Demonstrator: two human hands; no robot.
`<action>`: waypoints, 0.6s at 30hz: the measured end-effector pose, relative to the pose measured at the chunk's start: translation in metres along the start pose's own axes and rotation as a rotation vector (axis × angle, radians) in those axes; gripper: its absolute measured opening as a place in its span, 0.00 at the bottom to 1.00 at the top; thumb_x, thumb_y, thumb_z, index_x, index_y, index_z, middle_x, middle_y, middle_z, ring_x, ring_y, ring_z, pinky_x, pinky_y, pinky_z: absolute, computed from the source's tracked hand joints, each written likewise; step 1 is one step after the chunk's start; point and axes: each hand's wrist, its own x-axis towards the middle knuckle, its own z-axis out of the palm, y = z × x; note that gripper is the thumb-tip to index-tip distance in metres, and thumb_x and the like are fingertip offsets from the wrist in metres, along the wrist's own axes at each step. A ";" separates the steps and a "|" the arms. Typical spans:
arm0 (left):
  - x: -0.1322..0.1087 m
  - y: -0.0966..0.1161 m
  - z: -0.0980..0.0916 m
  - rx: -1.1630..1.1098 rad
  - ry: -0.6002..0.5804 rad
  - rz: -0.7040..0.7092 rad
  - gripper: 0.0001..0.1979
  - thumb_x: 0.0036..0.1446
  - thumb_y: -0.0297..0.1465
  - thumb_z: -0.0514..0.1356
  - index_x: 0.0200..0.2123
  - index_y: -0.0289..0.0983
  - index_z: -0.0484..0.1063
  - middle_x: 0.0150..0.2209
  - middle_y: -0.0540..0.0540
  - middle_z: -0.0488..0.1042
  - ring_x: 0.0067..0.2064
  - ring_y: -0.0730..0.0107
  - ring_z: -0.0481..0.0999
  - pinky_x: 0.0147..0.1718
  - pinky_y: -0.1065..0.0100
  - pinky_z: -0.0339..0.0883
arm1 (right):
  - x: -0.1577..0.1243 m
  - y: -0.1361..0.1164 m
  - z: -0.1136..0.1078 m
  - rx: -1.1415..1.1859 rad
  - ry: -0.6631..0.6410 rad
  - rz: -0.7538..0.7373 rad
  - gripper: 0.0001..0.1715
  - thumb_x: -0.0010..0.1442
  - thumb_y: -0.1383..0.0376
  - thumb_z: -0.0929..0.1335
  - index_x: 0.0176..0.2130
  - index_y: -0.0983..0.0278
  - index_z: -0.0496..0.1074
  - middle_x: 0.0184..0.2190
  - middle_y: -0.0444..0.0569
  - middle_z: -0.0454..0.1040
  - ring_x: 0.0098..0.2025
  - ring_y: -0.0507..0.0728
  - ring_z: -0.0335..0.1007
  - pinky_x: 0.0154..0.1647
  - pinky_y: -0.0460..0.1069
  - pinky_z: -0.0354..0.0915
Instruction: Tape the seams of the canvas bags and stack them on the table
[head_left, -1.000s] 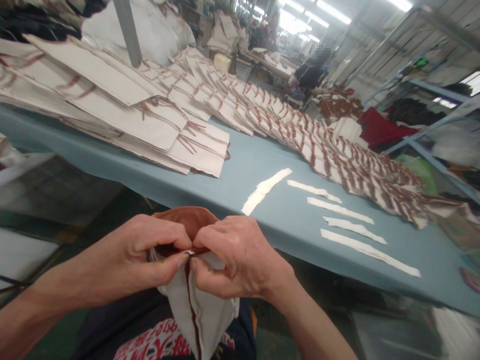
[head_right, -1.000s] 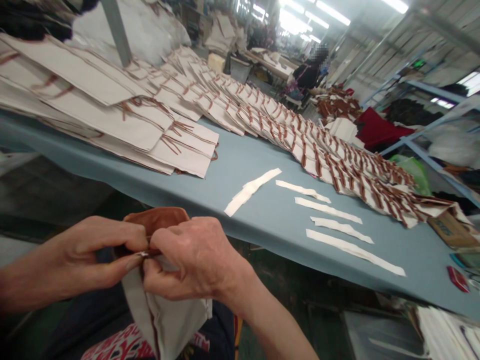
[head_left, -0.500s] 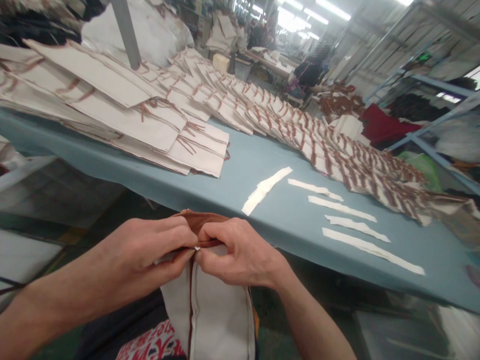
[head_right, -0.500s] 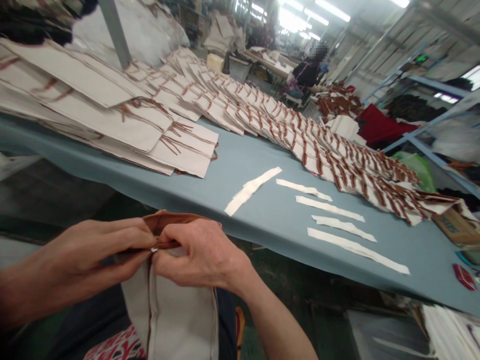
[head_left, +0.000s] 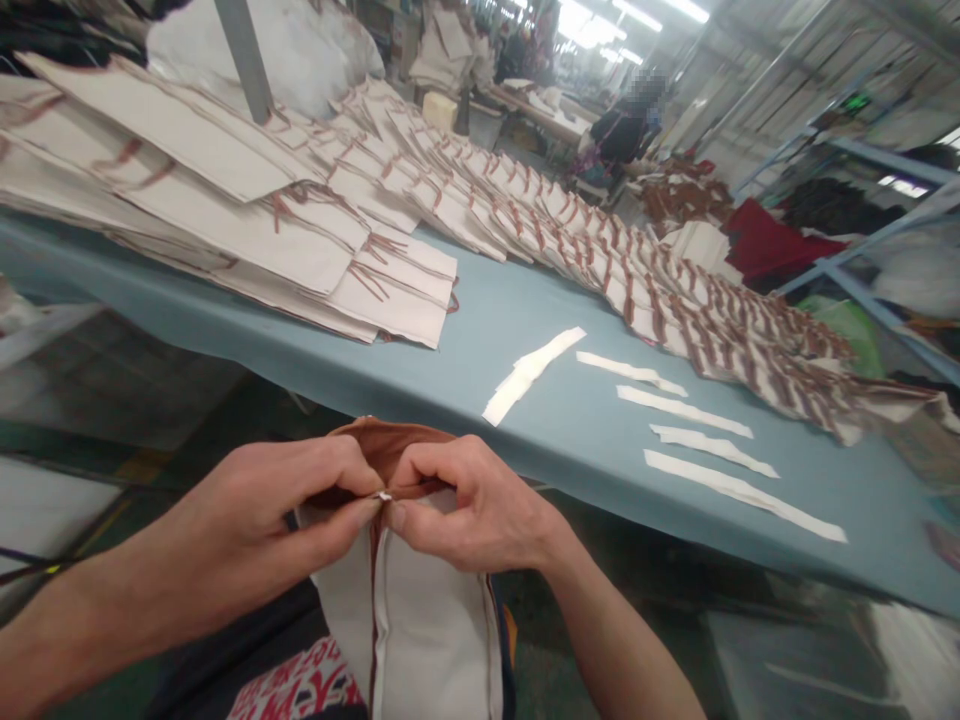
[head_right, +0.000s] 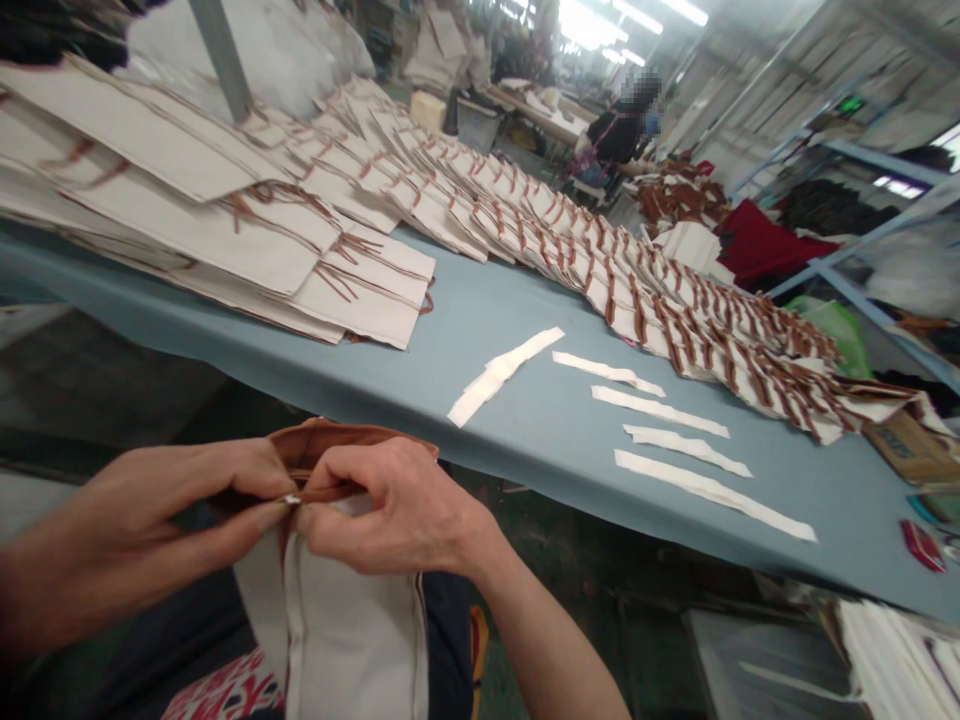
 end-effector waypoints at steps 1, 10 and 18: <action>0.000 0.000 0.000 -0.058 -0.013 -0.021 0.13 0.73 0.36 0.61 0.34 0.44 0.81 0.28 0.57 0.82 0.26 0.74 0.78 0.25 0.76 0.68 | -0.001 0.000 0.000 -0.010 0.000 -0.006 0.12 0.63 0.66 0.72 0.29 0.60 0.68 0.26 0.36 0.67 0.28 0.49 0.60 0.30 0.45 0.57; 0.009 0.007 -0.005 -0.178 -0.115 -0.107 0.14 0.72 0.34 0.60 0.33 0.43 0.83 0.28 0.55 0.84 0.27 0.70 0.80 0.24 0.74 0.68 | -0.005 -0.005 -0.001 -0.166 0.022 0.018 0.11 0.67 0.65 0.74 0.33 0.60 0.70 0.30 0.39 0.75 0.31 0.51 0.67 0.36 0.46 0.62; 0.013 0.005 -0.007 -0.116 -0.120 -0.055 0.14 0.75 0.35 0.62 0.36 0.44 0.85 0.30 0.55 0.85 0.27 0.72 0.82 0.26 0.76 0.70 | -0.007 -0.010 -0.003 -0.237 0.028 0.052 0.11 0.70 0.65 0.74 0.34 0.60 0.71 0.31 0.40 0.77 0.32 0.52 0.70 0.37 0.46 0.63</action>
